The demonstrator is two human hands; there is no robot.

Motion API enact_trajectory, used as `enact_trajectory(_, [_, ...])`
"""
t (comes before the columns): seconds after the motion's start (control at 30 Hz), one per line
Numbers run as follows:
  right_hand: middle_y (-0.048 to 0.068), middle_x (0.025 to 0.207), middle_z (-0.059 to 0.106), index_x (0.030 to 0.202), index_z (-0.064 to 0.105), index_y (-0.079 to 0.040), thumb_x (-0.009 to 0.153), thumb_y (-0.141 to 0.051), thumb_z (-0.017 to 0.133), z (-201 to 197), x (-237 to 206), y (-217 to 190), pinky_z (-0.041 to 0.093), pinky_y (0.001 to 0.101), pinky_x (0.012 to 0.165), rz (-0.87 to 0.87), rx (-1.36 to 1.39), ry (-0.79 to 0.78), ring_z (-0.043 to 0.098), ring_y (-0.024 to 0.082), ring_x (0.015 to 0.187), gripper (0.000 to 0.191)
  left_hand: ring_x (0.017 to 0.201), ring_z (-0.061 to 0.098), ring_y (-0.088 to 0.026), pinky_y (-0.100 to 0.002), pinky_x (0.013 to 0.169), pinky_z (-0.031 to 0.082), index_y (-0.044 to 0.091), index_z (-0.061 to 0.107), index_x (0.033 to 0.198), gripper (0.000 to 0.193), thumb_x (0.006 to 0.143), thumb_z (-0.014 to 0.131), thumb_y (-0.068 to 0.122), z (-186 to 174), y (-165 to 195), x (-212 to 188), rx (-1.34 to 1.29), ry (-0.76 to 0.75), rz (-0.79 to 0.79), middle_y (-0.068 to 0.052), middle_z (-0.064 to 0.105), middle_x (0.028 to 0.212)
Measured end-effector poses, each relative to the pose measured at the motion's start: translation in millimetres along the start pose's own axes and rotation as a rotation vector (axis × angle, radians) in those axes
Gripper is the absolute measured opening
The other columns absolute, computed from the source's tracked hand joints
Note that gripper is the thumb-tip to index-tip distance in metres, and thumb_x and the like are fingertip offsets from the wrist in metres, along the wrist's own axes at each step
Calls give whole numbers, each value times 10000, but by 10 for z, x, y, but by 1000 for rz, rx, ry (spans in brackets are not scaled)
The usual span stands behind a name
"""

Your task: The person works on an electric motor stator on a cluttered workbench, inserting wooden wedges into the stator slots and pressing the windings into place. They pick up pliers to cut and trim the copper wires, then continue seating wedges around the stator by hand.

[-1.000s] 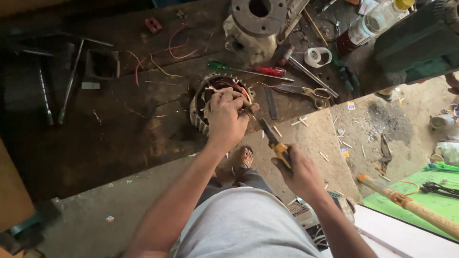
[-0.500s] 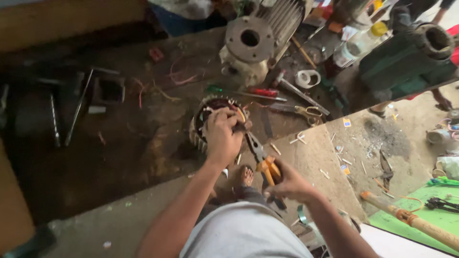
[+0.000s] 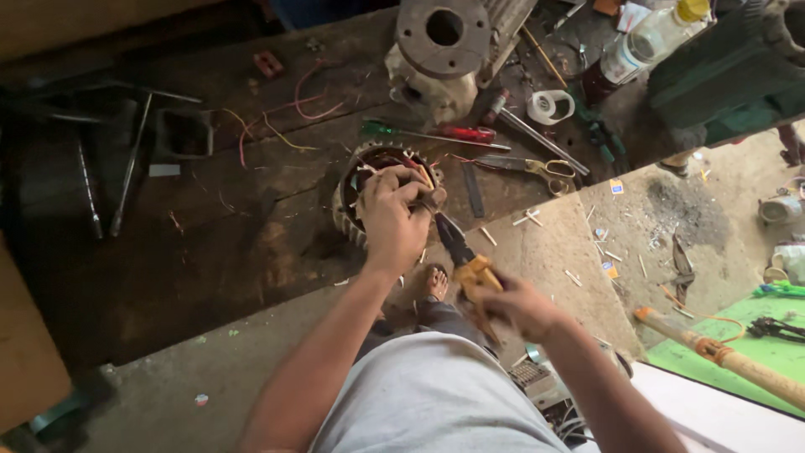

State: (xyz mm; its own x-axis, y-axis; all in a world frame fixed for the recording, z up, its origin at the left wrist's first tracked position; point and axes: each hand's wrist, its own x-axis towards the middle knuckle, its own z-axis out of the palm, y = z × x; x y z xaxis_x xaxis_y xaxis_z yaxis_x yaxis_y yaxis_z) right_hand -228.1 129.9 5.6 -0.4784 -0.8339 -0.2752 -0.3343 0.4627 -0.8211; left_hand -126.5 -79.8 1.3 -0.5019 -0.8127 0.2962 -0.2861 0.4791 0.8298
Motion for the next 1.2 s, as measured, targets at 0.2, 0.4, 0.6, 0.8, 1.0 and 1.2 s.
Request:
enact_trajectory(0.2, [188, 1053, 741, 1302, 595, -48, 987, -311, 635, -184, 98, 320, 558, 466, 832, 355, 269, -382, 684, 350, 960, 412, 1166, 550, -282, -486, 1022, 391, 138, 787, 861, 169, 848, 815, 304, -27, 21, 9, 14, -48, -5, 20, 679, 1104])
enact_trajectory(0.4, [182, 1133, 729, 1417, 510, -135, 908, -299, 697, -101, -159, -111, 541, 435, 875, 37, -340, 25, 704, 367, 1067, 567, 1171, 537, -300, -518, 1010, 359, 116, 772, 857, 217, 865, 801, 331, -38, 26, 19, 71, -71, 15, 3, 657, 1122])
enact_trajectory(0.6, [210, 1198, 668, 1482, 457, -142, 922, -278, 670, 35, -49, -468, 528, 480, 866, 37, -418, 136, 664, 412, 1066, 614, 1196, 540, -284, -517, 1028, 361, 132, 771, 864, 224, 871, 787, 355, -54, 14, 13, 90, -60, 48, 10, 658, 1133])
enact_trajectory(0.8, [201, 1186, 643, 1413, 499, -105, 934, -217, 705, 87, -79, -284, 545, 467, 828, -65, -462, 194, 669, 407, 1011, 533, 1224, 513, -313, -555, 1029, 323, 116, 773, 907, 266, 887, 789, 381, -54, -29, 35, 66, -104, 29, -27, 652, 1187])
enact_trajectory(1.0, [81, 1099, 650, 1391, 509, -70, 753, -93, 843, 68, 157, 49, 576, 367, 805, 279, 654, -399, 659, 196, 934, 720, 1232, 534, -340, -476, 1041, 414, 73, 769, 955, 226, 776, 794, 210, -57, -124, 67, 63, -90, 81, -79, 659, 1207])
enact_trajectory(1.2, [139, 1176, 648, 1417, 465, -63, 773, -114, 805, 72, 71, -232, 547, 398, 916, -226, 80, -10, 662, 258, 1073, 730, 1208, 538, -351, -477, 1040, 417, 43, 758, 924, 211, 860, 827, 231, -106, -201, 61, 19, -81, 120, -85, 670, 1144])
